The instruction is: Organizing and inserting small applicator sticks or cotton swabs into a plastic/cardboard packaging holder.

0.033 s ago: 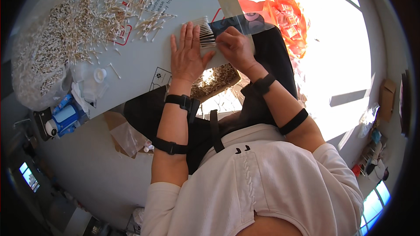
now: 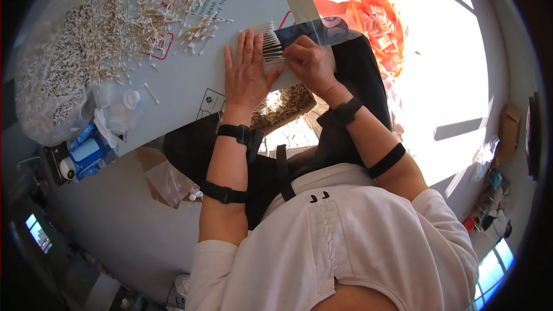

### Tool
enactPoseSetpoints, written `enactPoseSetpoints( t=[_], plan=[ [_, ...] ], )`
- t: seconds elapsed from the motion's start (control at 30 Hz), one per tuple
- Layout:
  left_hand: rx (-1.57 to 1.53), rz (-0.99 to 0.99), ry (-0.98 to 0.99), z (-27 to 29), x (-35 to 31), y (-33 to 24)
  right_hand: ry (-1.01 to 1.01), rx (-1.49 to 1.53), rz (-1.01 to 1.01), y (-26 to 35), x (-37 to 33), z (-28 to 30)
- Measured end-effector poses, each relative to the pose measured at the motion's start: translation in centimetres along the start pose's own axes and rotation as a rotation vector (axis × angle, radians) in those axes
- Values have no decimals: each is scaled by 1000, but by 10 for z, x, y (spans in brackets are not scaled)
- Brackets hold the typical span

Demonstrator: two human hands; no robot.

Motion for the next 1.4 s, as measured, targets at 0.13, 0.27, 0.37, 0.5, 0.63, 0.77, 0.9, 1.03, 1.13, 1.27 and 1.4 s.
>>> enactPoseSetpoints(
  t=[0.13,0.27,0.37,0.5,0.63,0.77,0.9,1.03,1.13,1.27,1.4],
  plan=[
    [2,-5,-12,-1,0,0,4,-33,47,2,-1,0],
    [0,-1,-3,-1,0,0,-24,-67,40,3,-2,-1],
    [6,-3,-4,-1,0,0,-19,-65,45,2,-2,-2],
    [0,-3,-13,-2,0,1,37,-137,101,2,-2,-2],
    [6,0,-7,-1,0,0,-29,-51,40,7,0,-2],
    [12,7,2,-1,0,0,-50,-91,21,10,3,-3],
    [16,7,8,-1,1,0,-36,-100,12,8,3,-4],
    [10,8,7,-1,0,0,0,-93,2,7,3,-4],
    [6,13,7,0,1,-1,-16,-72,-32,10,7,-4],
    [4,19,3,0,1,-1,-26,-94,-15,9,16,-5],
    [1,26,9,-1,1,-1,-31,-119,-19,8,23,-8]
  ],
)
Point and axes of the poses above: each hand's wrist, its own x-axis towards the middle knuckle, its own z-axis out of the back of the hand, y = z × x, the point moved 1 cm from there along x, towards the middle knuckle, and after that the axes turned 11 degrees about -z, right-handed, at the moved point
